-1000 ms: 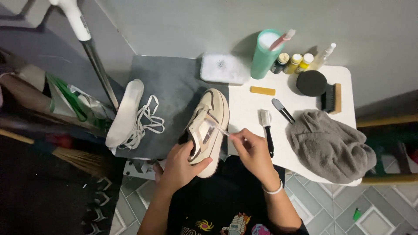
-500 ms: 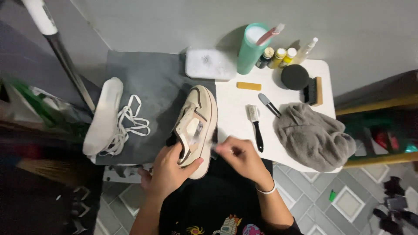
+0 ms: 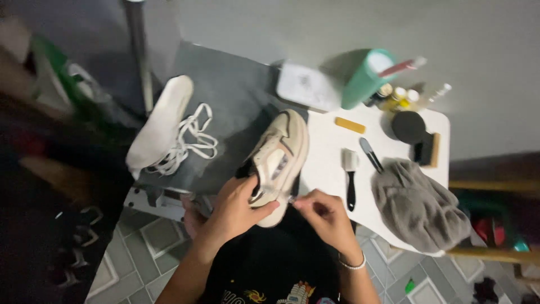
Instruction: The person cleans a beige and white sneaker using a small brush. They repeatedly dip the brush into a container of white cleaning solution and scrub the upper surface of the shoe. The shoe is held in the left hand while the right hand operates the brush.
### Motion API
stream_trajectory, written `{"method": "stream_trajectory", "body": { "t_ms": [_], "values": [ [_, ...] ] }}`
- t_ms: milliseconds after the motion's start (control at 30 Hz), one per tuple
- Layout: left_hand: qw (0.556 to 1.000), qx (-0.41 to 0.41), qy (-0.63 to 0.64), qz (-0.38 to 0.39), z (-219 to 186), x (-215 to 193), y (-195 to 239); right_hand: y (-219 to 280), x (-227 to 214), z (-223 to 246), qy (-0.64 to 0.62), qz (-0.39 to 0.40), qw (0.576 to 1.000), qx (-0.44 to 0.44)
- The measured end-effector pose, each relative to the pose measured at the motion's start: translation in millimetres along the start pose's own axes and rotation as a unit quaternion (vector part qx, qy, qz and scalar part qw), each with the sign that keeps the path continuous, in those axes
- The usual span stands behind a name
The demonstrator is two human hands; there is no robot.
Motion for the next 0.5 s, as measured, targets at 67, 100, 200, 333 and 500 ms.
{"method": "stream_trajectory", "body": {
  "t_ms": [67, 100, 200, 333, 500],
  "values": [
    [1.0, 0.008, -0.009, -0.013, -4.7, -4.3, 0.9, -1.6, -3.3, -16.9, 0.011, -0.028, 1.0, -0.004],
    [0.999, 0.027, -0.012, -0.017, -9.5, -3.8, 0.4, -2.1, -10.9, -25.9, 0.026, -0.07, 0.997, -0.009],
    [1.0, 0.012, -0.012, -0.015, -7.0, -5.6, 3.2, 4.4, -1.9, -21.6, -0.006, -0.005, 1.0, 0.01],
    [0.999, 0.03, -0.021, -0.025, -3.3, -1.6, 7.1, 2.8, -18.4, -19.7, 0.032, -0.111, 0.993, 0.006],
    [0.998, 0.025, 0.013, -0.049, -23.4, -11.5, -4.5, 8.8, 2.3, -20.9, -0.037, -0.053, 0.998, 0.017]
  ]
}}
Point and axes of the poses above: each hand's wrist, its own y-axis away from the middle knuckle, its own x-axis out of the palm, z = x × y, the point moved 7 cm from there along -y, towards the middle knuckle, and after that the axes turned 15 degrees about -z, right-handed, at the moved point
